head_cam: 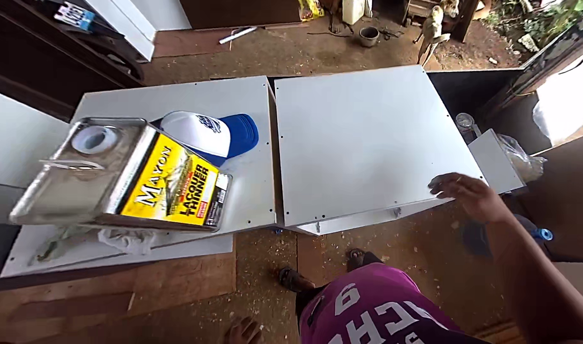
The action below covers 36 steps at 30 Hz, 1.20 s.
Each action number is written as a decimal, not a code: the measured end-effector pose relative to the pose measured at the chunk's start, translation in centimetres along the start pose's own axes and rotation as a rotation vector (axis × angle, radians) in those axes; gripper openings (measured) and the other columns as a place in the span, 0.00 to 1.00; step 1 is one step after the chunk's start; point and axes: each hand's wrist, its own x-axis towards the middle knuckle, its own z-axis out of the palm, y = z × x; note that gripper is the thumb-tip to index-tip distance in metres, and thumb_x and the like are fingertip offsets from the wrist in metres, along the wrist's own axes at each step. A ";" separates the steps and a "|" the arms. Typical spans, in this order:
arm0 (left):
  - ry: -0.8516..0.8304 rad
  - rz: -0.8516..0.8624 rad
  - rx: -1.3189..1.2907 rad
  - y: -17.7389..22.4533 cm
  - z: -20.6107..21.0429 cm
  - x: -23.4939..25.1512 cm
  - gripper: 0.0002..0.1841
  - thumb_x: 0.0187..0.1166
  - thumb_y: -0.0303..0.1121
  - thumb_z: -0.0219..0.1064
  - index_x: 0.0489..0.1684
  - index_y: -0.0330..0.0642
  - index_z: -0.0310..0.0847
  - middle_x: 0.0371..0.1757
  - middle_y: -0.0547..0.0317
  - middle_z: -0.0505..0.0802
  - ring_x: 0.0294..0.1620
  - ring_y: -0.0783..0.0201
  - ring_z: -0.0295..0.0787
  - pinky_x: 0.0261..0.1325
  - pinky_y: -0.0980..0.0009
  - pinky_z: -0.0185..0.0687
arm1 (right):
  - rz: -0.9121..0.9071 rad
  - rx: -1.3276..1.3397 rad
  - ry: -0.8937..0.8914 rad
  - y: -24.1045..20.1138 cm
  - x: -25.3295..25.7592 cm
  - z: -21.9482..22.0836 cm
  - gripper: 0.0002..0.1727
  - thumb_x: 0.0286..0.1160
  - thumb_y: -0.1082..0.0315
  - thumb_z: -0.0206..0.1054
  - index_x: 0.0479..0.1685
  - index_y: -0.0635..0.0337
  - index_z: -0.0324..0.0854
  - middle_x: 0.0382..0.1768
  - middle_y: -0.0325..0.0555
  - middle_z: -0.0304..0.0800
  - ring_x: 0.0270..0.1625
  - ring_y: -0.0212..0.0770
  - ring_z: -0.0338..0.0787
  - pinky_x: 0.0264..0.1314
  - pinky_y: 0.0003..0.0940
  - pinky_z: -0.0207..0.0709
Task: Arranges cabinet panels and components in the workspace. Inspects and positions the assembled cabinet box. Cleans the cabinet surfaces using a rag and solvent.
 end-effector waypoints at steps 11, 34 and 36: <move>-0.197 -0.002 0.100 -5.0 9.1 -13.2 0.16 0.93 0.34 0.52 0.68 0.32 0.74 0.51 0.47 0.91 0.42 0.60 0.91 0.39 0.65 0.87 | 0.255 0.190 0.908 16.4 -12.2 -15.2 0.15 0.89 0.64 0.51 0.54 0.68 0.76 0.31 0.37 0.84 0.29 0.31 0.85 0.38 0.32 0.85; -0.182 -0.126 -0.004 -25.2 5.8 -33.9 0.17 0.94 0.37 0.51 0.66 0.33 0.75 0.45 0.50 0.92 0.37 0.61 0.91 0.37 0.66 0.87 | 1.047 -0.007 0.177 27.1 -39.1 -15.8 0.31 0.93 0.43 0.47 0.68 0.62 0.79 0.50 0.53 0.88 0.43 0.43 0.87 0.48 0.42 0.80; -0.176 -0.086 -0.001 -24.3 6.9 -34.3 0.16 0.94 0.37 0.51 0.65 0.34 0.75 0.46 0.50 0.91 0.38 0.61 0.91 0.37 0.66 0.87 | 1.043 -0.003 0.143 28.4 -38.8 -16.5 0.30 0.94 0.44 0.47 0.68 0.62 0.79 0.49 0.52 0.88 0.42 0.42 0.87 0.47 0.41 0.80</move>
